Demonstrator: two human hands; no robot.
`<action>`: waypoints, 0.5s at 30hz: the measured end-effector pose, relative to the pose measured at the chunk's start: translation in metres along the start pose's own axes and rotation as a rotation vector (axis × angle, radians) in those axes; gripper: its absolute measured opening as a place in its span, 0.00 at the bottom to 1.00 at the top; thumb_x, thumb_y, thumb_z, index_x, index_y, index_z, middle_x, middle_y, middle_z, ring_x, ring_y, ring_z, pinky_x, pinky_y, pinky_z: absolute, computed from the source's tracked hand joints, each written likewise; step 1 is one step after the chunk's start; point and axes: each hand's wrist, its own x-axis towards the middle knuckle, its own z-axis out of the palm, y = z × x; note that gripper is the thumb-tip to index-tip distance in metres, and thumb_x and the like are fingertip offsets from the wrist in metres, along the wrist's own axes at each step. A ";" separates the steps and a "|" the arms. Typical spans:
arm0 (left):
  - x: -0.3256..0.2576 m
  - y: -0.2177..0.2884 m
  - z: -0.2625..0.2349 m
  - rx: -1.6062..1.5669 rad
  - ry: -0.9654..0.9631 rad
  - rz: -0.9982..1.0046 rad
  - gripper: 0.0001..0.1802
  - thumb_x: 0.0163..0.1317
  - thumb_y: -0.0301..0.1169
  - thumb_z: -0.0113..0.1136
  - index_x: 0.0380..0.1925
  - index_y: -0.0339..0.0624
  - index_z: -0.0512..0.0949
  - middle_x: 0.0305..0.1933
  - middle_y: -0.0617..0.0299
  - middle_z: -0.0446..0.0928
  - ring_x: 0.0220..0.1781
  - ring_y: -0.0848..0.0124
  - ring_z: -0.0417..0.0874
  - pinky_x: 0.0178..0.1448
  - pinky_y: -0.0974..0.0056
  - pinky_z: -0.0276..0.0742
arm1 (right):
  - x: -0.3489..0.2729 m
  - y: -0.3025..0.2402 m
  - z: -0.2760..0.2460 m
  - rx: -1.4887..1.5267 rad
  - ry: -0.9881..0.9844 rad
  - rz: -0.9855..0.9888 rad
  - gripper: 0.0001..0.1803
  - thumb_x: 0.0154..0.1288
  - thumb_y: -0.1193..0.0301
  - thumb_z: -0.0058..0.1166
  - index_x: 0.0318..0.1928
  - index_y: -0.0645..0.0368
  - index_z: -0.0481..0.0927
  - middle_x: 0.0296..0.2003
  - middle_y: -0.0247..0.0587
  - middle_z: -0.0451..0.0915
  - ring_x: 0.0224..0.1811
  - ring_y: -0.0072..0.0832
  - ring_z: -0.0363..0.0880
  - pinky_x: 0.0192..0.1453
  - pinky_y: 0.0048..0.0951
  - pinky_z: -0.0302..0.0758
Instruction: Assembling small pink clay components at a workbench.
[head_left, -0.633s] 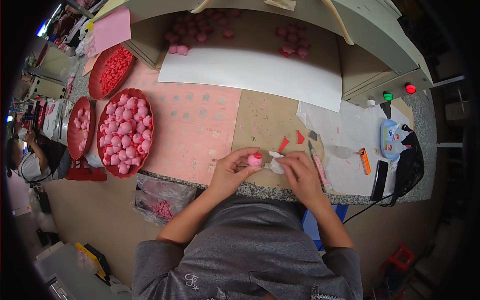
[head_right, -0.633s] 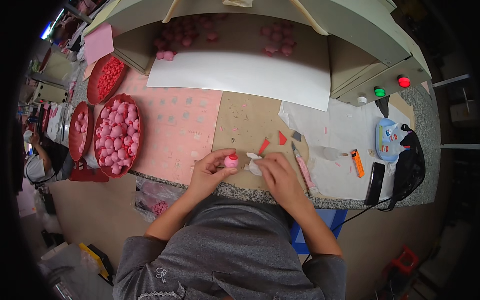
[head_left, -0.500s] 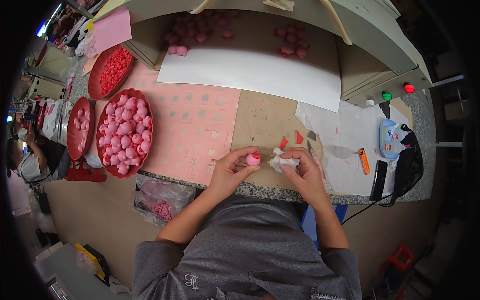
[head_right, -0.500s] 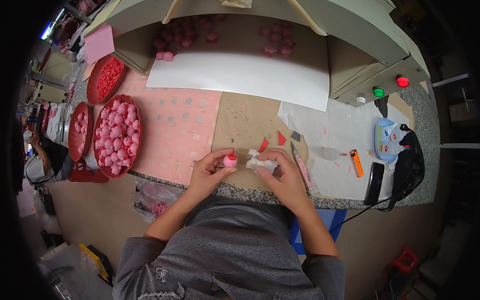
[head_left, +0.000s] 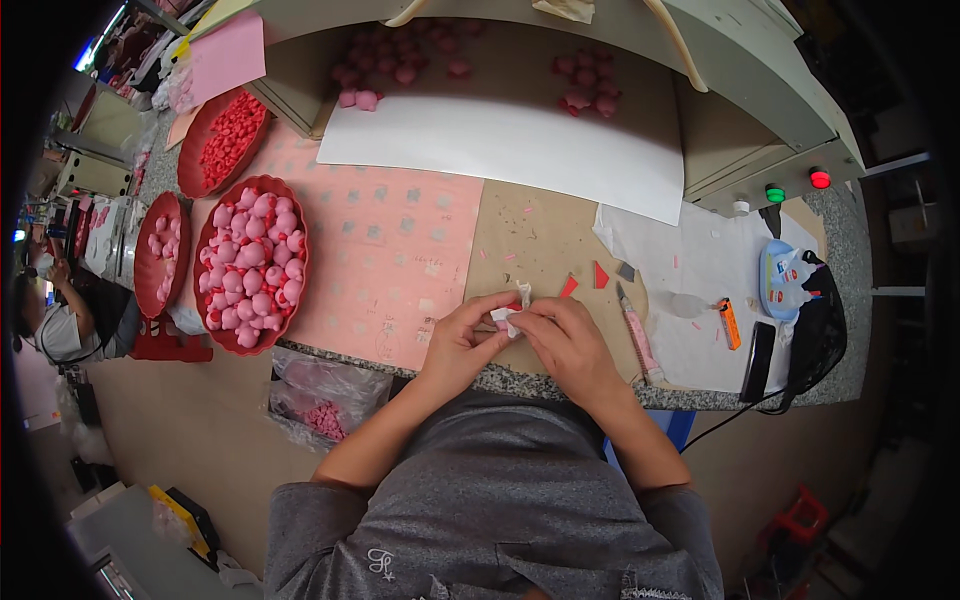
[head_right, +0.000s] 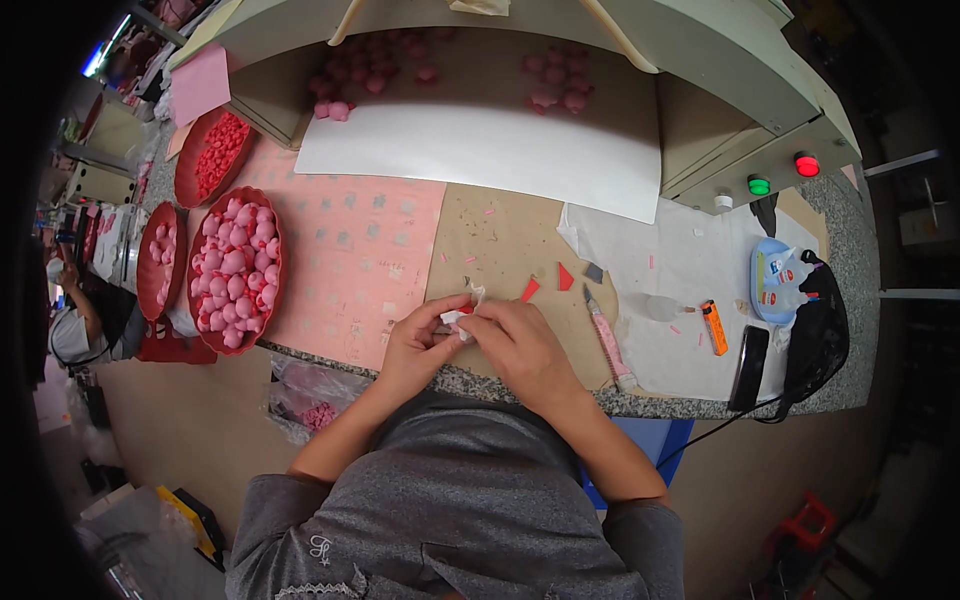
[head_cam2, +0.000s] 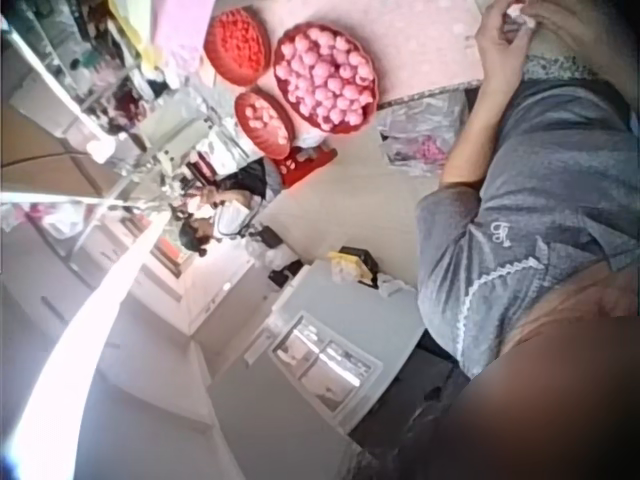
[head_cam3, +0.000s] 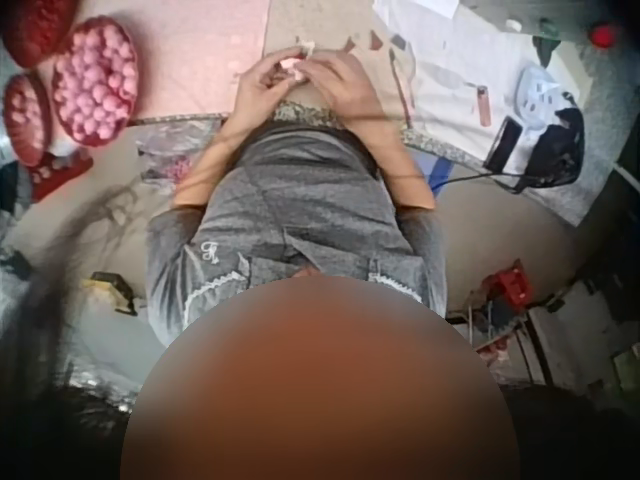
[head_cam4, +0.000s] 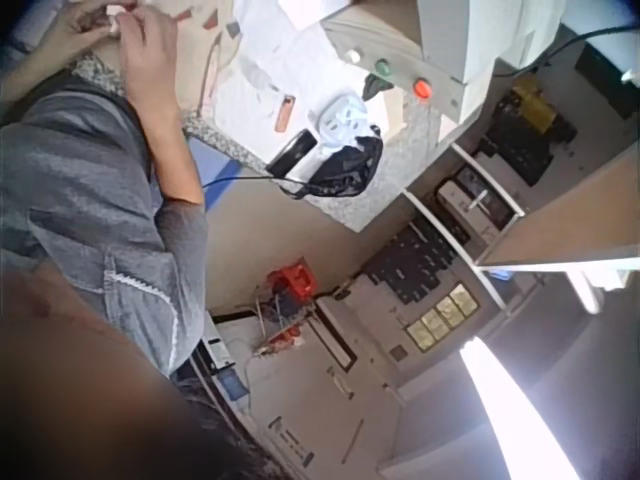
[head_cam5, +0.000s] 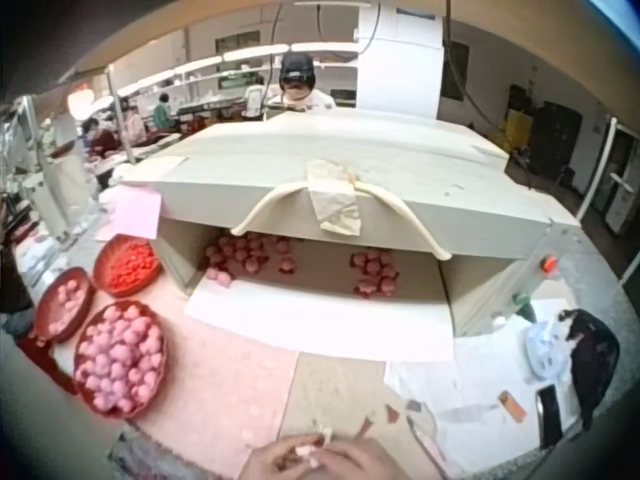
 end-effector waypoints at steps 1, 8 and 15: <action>0.000 0.001 -0.004 0.030 -0.004 -0.004 0.25 0.59 0.15 0.55 0.58 0.35 0.68 0.52 0.58 0.74 0.48 0.76 0.78 0.51 0.70 0.76 | 0.001 0.000 0.001 -0.016 -0.003 0.001 0.15 0.49 0.80 0.59 0.41 0.61 0.79 0.38 0.41 0.75 0.39 0.38 0.76 0.44 0.34 0.73; -0.004 0.001 0.003 0.143 0.017 0.024 0.23 0.58 0.20 0.60 0.55 0.39 0.72 0.45 0.61 0.77 0.44 0.77 0.78 0.48 0.71 0.76 | -0.015 -0.004 0.007 -0.029 0.025 0.079 0.14 0.51 0.84 0.57 0.41 0.61 0.79 0.37 0.44 0.73 0.38 0.39 0.76 0.41 0.33 0.75; -0.009 -0.007 0.012 -0.067 0.060 0.040 0.22 0.59 0.21 0.59 0.56 0.39 0.71 0.46 0.62 0.77 0.44 0.76 0.78 0.50 0.70 0.76 | -0.035 -0.019 0.016 -0.036 0.126 0.277 0.11 0.57 0.85 0.53 0.42 0.65 0.77 0.39 0.49 0.73 0.39 0.43 0.76 0.42 0.35 0.75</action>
